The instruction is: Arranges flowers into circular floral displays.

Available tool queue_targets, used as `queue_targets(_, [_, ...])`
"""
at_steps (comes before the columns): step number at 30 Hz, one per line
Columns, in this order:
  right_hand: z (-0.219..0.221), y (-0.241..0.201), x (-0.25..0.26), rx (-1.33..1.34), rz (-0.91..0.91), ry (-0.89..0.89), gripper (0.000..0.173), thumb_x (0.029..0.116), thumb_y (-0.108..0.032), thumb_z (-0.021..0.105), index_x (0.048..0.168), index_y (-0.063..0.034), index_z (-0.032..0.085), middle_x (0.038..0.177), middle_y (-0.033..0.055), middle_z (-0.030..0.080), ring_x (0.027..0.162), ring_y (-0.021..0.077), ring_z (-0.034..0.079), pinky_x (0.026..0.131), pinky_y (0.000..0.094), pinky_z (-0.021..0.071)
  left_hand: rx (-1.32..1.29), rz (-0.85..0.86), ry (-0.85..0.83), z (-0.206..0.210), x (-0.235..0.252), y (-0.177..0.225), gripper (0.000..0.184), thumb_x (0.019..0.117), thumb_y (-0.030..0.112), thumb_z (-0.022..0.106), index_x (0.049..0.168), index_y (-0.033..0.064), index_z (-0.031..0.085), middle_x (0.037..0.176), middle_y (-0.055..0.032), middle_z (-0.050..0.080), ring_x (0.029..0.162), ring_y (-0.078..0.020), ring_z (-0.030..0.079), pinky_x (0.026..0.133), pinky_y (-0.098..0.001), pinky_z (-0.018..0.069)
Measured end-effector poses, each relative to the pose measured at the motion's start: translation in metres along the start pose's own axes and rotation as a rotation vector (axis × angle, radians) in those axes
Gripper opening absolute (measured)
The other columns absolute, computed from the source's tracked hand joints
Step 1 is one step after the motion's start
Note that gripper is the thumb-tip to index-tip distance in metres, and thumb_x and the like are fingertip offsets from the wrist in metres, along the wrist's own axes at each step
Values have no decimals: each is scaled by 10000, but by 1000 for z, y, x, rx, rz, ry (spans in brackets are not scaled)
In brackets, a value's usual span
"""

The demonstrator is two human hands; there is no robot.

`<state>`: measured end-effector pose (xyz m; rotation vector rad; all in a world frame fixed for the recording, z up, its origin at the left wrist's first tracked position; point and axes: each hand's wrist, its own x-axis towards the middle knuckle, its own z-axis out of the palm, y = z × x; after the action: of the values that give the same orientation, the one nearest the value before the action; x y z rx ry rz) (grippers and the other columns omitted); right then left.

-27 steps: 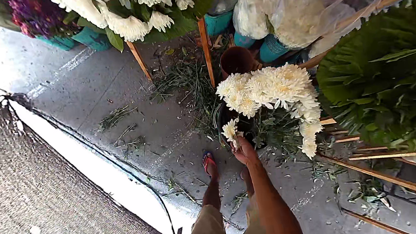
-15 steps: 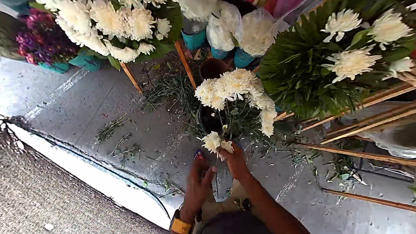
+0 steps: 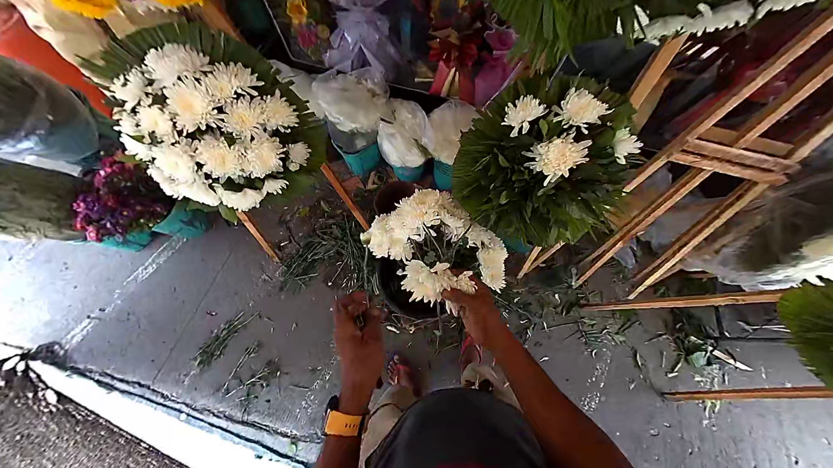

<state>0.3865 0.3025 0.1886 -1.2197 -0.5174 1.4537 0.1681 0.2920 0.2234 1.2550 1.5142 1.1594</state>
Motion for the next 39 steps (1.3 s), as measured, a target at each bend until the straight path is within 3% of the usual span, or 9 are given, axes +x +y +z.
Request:
queue_targets(4, [-20, -37, -14, 139, 52, -18, 435, 865, 56, 662, 1282, 25, 538, 1031, 122, 676, 810, 176, 667, 717, 343, 599, 97, -94, -10, -18, 19, -32, 419, 955, 59, 559, 1357, -25, 472, 883, -93, 651, 674, -175, 648, 600, -357, 575])
queue_targets(9, [-40, -58, -35, 239, 122, -107, 387, 804, 38, 694, 1169, -18, 580, 953, 95, 702, 755, 170, 682, 659, 343, 602, 274, -140, 12, -41, -3, -57, 414, 994, 71, 513, 1391, -19, 438, 876, -113, 672, 635, -185, 624, 582, -389, 546])
queue_targets(14, [-47, -61, -49, 272, 246, -286, 357, 793, -23, 738, 1123, -63, 610, 923, 86, 717, 713, 165, 678, 638, 335, 594, 759, 24, 6, -21, 13, 1, 362, 990, 111, 573, 1340, 28, 610, 1423, -293, 495, 1172, -483, 593, 901, -642, 532])
queue_targets(19, [-45, -78, -57, 149, 341, -505, 214, 838, -82, 701, 1042, -137, 669, 892, 17, 731, 711, 100, 669, 654, 284, 580, 847, 437, -160, -1, 2, 56, 473, 972, 210, 578, 1444, 190, 588, 1549, -240, 421, 1149, -490, 613, 753, -633, 562])
queue_targets(21, [-47, -86, -60, 120, 399, -566, 181, 849, -118, 683, 1018, -180, 661, 878, -10, 727, 698, 82, 667, 641, 270, 576, 802, 672, -319, 10, -2, 62, 481, 915, 234, 561, 1388, 207, 644, 1509, -180, 499, 1083, -422, 649, 673, -552, 570])
queue_targets(25, [-55, -91, -57, 286, 376, -688, 150, 896, -296, 718, 1011, -202, 698, 906, -5, 728, 770, 95, 685, 706, 286, 589, 593, 822, -382, 32, 3, 50, 359, 997, 343, 480, 947, 91, 731, 931, -77, 709, 894, -266, 681, 726, -438, 573])
queue_targets(29, [-57, -84, -57, 583, 86, -904, 453, 881, -341, 769, 1293, -172, 686, 1290, 58, 688, 1186, 211, 653, 1024, 412, 534, 387, 587, -368, 56, -8, 55, 370, 939, 317, 575, 1050, -2, 726, 1021, -148, 720, 974, -244, 702, 875, -461, 578])
queue_targets(34, [-35, -100, -64, 566, 18, -384, 179, 1010, -77, 528, 1120, -125, 661, 1062, 54, 745, 965, 165, 716, 877, 356, 591, 442, 486, -333, 90, -15, 68, 380, 950, 259, 530, 1135, -32, 689, 1035, -190, 706, 970, -327, 701, 845, -546, 567])
queue_targets(39, [-25, -96, -66, 268, -52, 26, 231, 1049, 10, 404, 1223, -29, 551, 1028, 35, 680, 940, 104, 669, 852, 311, 577, 509, 445, -386, 109, -19, 76, 331, 967, 236, 567, 1113, -28, 704, 981, -203, 697, 925, -367, 693, 813, -578, 555])
